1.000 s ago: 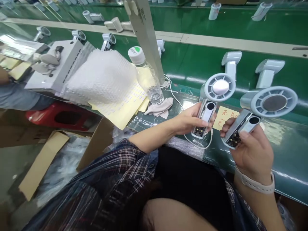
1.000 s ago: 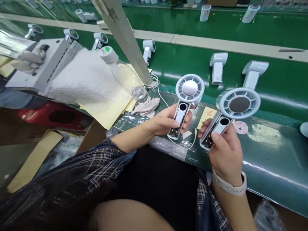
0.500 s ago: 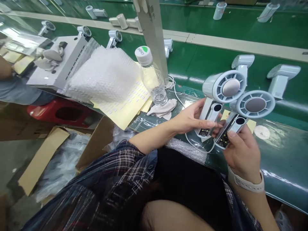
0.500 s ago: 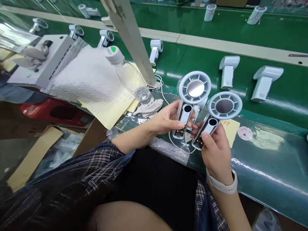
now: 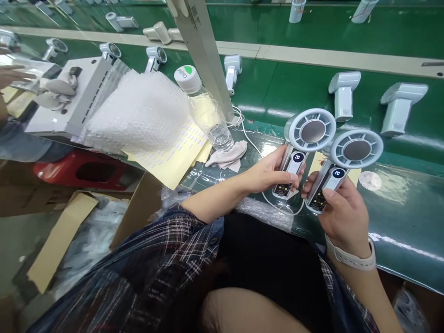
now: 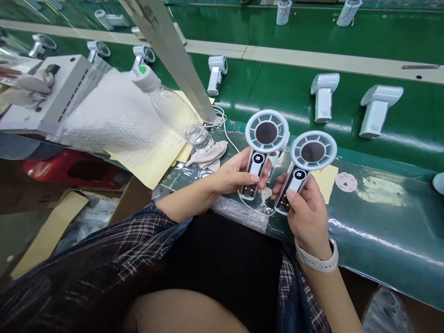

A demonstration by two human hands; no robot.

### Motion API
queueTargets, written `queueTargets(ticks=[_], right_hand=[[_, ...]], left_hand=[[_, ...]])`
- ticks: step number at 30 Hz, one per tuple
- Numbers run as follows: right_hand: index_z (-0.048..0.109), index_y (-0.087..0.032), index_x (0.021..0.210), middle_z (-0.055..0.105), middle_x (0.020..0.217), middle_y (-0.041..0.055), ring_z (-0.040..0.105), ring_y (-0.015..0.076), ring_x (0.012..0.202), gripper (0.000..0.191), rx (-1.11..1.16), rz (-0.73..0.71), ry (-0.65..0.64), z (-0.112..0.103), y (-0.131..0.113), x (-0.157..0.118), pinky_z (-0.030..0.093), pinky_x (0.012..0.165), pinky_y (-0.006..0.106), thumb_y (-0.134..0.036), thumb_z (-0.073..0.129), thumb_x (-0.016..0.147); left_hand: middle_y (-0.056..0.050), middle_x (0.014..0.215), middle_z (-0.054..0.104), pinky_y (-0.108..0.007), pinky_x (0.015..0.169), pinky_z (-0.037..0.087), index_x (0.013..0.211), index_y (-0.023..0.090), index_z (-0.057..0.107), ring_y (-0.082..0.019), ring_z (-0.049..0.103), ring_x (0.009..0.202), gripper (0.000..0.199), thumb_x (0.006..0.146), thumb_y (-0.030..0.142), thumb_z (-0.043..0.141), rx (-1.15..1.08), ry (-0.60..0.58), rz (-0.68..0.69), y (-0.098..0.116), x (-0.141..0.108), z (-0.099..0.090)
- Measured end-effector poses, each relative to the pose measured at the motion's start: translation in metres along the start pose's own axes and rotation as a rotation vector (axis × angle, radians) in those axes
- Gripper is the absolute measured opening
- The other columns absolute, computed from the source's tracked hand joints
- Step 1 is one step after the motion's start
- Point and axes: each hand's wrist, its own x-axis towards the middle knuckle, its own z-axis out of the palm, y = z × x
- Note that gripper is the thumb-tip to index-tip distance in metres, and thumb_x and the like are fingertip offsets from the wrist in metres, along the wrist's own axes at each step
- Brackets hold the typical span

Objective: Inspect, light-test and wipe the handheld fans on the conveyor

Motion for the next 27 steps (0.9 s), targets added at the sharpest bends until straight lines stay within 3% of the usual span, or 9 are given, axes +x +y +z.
queueTargets(ticks=[4,9,12,18,27], right_hand=[[0.074,-0.026,0.108,0.074,0.096,0.0031,0.067,0.0192,0.074,0.023,-0.007,-0.009,0.036,0.000,0.004,0.000,0.059,0.063,0.032,-0.039,0.077,0.089],[0.076,-0.026,0.106,0.072,0.095,0.0040,0.066,0.0199,0.073,0.023,-0.050,-0.047,-0.020,-0.005,0.009,0.004,0.056,0.059,0.032,-0.043,0.078,0.090],[0.076,-0.026,0.103,0.072,0.093,0.0031,0.065,0.0187,0.070,0.022,-0.050,-0.093,0.001,-0.007,0.011,0.011,0.056,0.057,0.031,-0.043,0.079,0.089],[0.078,-0.026,0.101,0.075,0.093,0.0033,0.068,0.0195,0.072,0.024,-0.029,-0.049,0.019,-0.008,0.011,0.022,0.060,0.058,0.032,-0.044,0.082,0.086],[0.074,-0.021,0.105,0.073,0.086,0.0033,0.066,0.0170,0.065,0.033,0.027,-0.069,0.064,-0.001,0.001,0.015,0.057,0.055,0.030,-0.043,0.079,0.080]], left_hand=[[0.003,0.084,0.061,-0.030,0.064,0.052,0.108,0.021,0.049,-0.012,0.061,0.065,0.058,0.083,0.061,0.083,0.053,0.066,0.041,-0.003,0.004,-0.003],[0.003,0.082,0.062,-0.030,0.063,0.054,0.114,0.022,0.045,-0.013,0.062,0.065,0.057,0.090,0.060,0.079,0.114,-0.065,0.101,-0.006,0.006,-0.009],[0.005,0.080,0.062,-0.031,0.063,0.055,0.116,0.022,0.043,-0.013,0.062,0.064,0.061,0.089,0.061,0.082,0.123,-0.039,0.087,-0.011,0.009,-0.013],[0.000,0.087,0.067,-0.031,0.068,0.055,0.114,0.021,0.046,-0.015,0.066,0.075,0.058,0.088,0.056,0.085,0.099,-0.017,0.056,-0.014,0.011,-0.014],[0.001,0.092,0.060,-0.031,0.059,0.052,0.109,0.021,0.047,-0.013,0.064,0.068,0.060,0.080,0.055,0.088,0.050,0.071,0.083,-0.009,0.011,-0.007]])
